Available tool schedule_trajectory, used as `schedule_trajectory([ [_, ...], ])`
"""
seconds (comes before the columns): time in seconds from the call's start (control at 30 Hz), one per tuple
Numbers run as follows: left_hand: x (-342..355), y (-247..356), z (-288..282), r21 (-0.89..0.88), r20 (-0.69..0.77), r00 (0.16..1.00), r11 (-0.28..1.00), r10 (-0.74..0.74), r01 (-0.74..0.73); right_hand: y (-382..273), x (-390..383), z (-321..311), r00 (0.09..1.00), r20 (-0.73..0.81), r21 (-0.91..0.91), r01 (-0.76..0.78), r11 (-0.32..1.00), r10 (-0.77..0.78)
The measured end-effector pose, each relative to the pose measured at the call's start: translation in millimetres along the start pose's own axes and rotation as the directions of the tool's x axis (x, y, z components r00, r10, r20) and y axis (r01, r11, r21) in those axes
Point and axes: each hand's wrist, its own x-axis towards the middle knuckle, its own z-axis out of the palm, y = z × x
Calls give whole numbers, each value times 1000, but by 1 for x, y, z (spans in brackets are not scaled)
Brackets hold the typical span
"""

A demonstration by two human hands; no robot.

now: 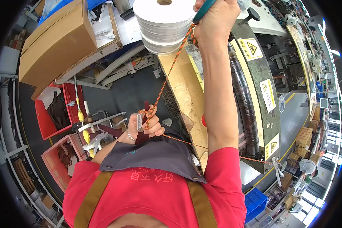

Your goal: Cutting leather straps and trimming materials using scissors in a workshop environment.

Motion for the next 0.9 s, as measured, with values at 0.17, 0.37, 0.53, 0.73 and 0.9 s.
schedule_trajectory([
  [0.17,4,-1,-2,131,26,1000,991,-3,-1,-7,4,-6,1000,-14,-5,26,1000,-27],
  [0.37,6,-5,0,219,64,996,975,-56,41,-16,12,-12,997,-77,7,16,1000,-16],
  [0.53,6,-6,9,342,53,983,928,-174,146,-18,17,-21,997,-72,29,25,999,-23],
  [0.73,10,-5,22,314,-163,986,946,-32,83,-27,7,-21,995,-95,151,-21,988,36],
  [0.9,24,5,26,392,-75,996,917,-50,75,-21,-3,-28,990,25,255,-138,957,136],
])
